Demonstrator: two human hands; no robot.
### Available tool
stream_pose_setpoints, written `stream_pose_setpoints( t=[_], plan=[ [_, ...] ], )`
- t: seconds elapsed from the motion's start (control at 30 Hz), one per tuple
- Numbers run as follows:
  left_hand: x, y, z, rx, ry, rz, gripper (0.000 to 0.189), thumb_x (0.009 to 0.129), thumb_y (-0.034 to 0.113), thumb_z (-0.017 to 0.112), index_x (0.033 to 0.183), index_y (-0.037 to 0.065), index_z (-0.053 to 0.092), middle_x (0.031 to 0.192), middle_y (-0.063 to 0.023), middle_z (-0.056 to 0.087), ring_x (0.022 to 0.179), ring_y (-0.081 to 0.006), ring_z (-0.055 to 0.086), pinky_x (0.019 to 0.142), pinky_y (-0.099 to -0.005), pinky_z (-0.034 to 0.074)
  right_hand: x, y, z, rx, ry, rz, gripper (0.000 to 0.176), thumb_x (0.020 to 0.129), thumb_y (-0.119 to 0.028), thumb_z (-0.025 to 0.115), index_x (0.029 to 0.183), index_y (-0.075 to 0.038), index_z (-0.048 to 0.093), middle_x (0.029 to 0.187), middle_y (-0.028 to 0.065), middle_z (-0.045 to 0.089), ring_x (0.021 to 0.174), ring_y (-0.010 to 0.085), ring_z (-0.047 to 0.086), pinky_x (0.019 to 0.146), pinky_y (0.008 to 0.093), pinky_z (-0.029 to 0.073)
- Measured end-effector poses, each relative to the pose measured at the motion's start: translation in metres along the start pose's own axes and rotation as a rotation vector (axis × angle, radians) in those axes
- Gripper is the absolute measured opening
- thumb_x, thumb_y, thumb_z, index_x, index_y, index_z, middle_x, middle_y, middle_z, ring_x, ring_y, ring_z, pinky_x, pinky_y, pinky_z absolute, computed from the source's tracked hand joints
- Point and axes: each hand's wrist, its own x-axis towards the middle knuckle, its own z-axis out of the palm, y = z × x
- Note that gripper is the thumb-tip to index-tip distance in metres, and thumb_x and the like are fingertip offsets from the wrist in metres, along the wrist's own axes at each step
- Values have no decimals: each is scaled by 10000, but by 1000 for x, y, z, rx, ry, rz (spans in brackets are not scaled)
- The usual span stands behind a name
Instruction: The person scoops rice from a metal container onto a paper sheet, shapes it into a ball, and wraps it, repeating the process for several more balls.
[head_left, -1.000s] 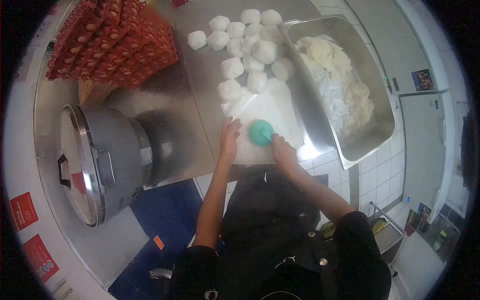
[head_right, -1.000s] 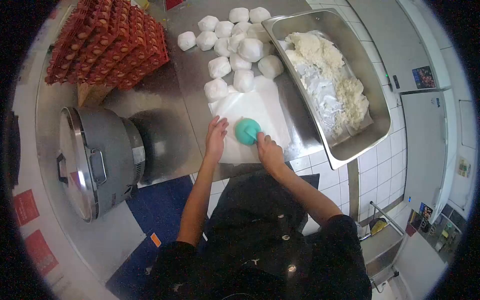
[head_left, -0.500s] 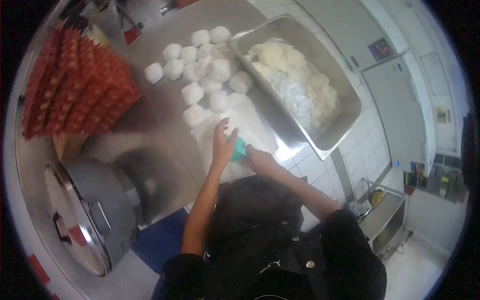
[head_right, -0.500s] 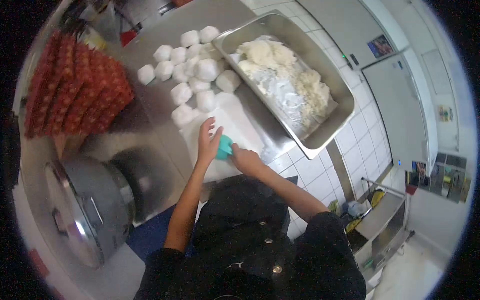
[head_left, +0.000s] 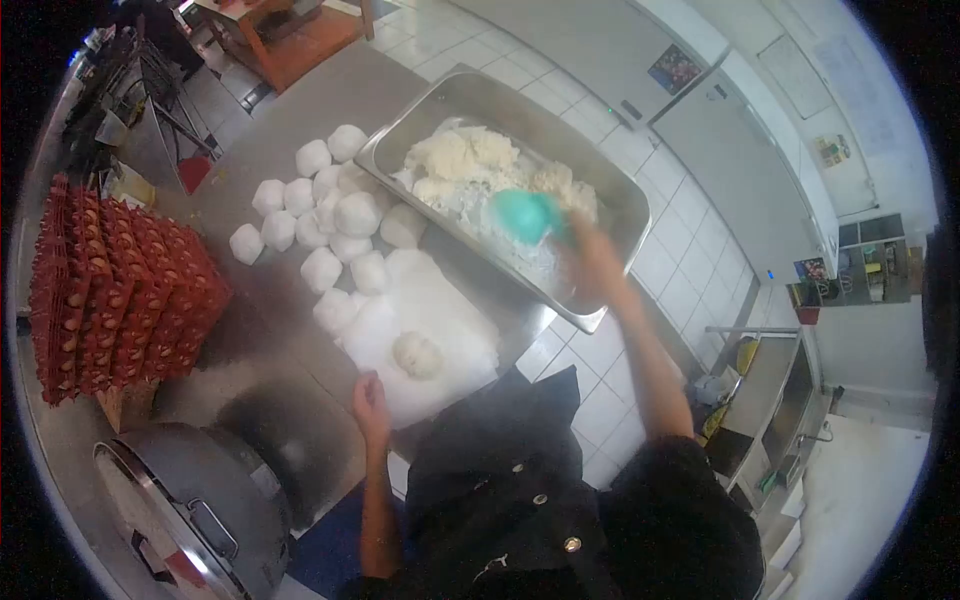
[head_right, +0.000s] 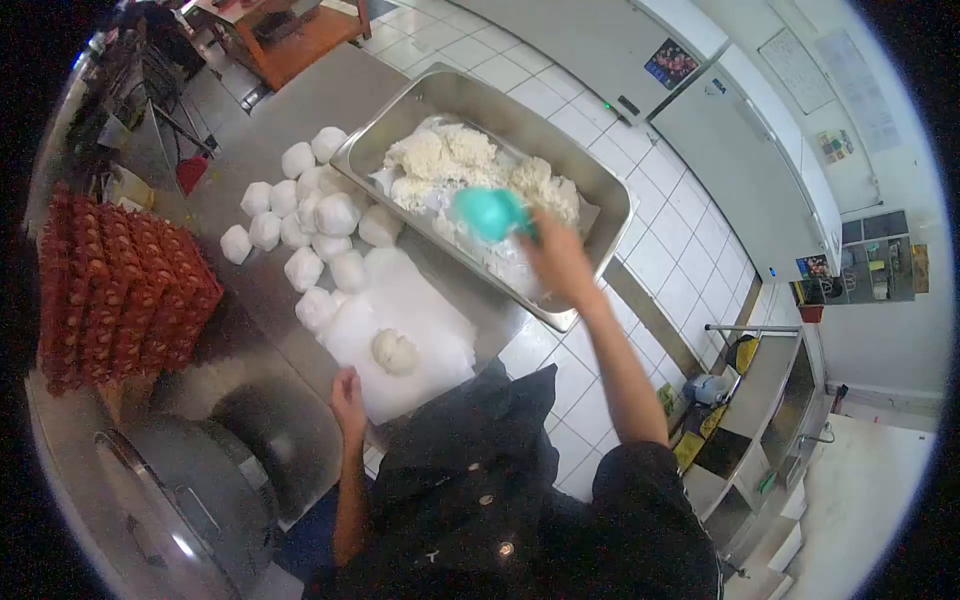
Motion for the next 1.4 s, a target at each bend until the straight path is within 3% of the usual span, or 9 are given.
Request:
stream_pose_setpoints(
  t=[0.17, 0.27, 0.5, 0.67, 0.9, 1.03, 1.1, 1.17, 1.4],
  plan=[
    [-10, -8, 2, 106, -3, 5, 246, 951, 110, 606, 1156, -17, 653, 1020, -122, 691, 910, -190, 656, 820, -336, 522, 60, 127, -1, -478, -107, 198, 297, 952, -234, 516, 1081, 32, 546, 908, 299, 679, 882, 460, 671, 776, 546, 540],
    [-13, -26, 4, -25, 2, -151, 264, 944, 144, 632, 1148, -22, 655, 966, -102, 691, 727, -147, 646, 648, -303, 532, 73, 106, 13, -557, -157, 262, 276, 928, -136, 505, 1126, 52, 539, 958, 263, 696, 827, 412, 708, 722, 487, 577],
    [-19, -27, 7, -170, 57, -157, 240, 996, 163, 584, 1175, 3, 578, 875, -76, 633, 721, -148, 628, 634, -295, 555, 56, 84, 96, -802, -100, 237, 489, 891, -65, 544, 1341, 103, 450, 883, 197, 712, 744, 295, 732, 645, 380, 590],
    [-17, -34, 12, -189, 169, -225, 267, 1005, 203, 577, 1195, 15, 560, 865, -81, 631, 712, -151, 630, 635, -298, 559, 89, 116, 116, -254, -334, 211, 272, 920, -196, 541, 1050, 35, 601, 954, 290, 680, 900, 466, 668, 808, 537, 533],
    [-17, -13, 11, -228, 180, -328, 266, 974, 162, 610, 1180, -2, 568, 954, -121, 641, 758, -199, 651, 660, -342, 585, 119, 77, 131, -60, -595, -147, 277, 909, -214, 542, 1045, 4, 643, 996, 267, 680, 936, 430, 666, 810, 522, 530],
    [-14, -15, 11, -245, 182, -373, 296, 974, 163, 607, 1204, -14, 547, 969, -124, 638, 773, -203, 653, 678, -346, 585, 145, 78, 79, 242, -948, 121, 491, 935, -379, 599, 1251, -4, 629, 851, 145, 678, 729, 206, 652, 634, 342, 539],
    [-13, -25, 10, -224, 168, -357, 305, 971, 153, 603, 1217, -15, 537, 996, -124, 632, 820, -207, 653, 698, -349, 587, 142, 80, 61, 329, -983, 151, 588, 916, -388, 609, 1365, -11, 558, 939, 138, 686, 773, 175, 638, 694, 330, 532],
    [-19, -32, 8, -188, 188, -311, 311, 967, 140, 599, 1226, -15, 529, 1026, -123, 623, 872, -212, 649, 718, -351, 589, 133, 78, 55, 491, -874, 231, 535, 959, -383, 602, 1335, -4, 583, 735, 40, 580, 567, 104, 511, 504, 266, 448],
    [-9, -4, 13, -264, 139, -258, 256, 972, 126, 563, 1189, -11, 555, 952, -119, 638, 809, -207, 664, 739, -343, 576, 43, 0, 8, 610, -883, 107, 449, 1033, -323, 472, 1342, -5, 543, 737, 55, 596, 556, 123, 545, 496, 282, 471]
  ],
)
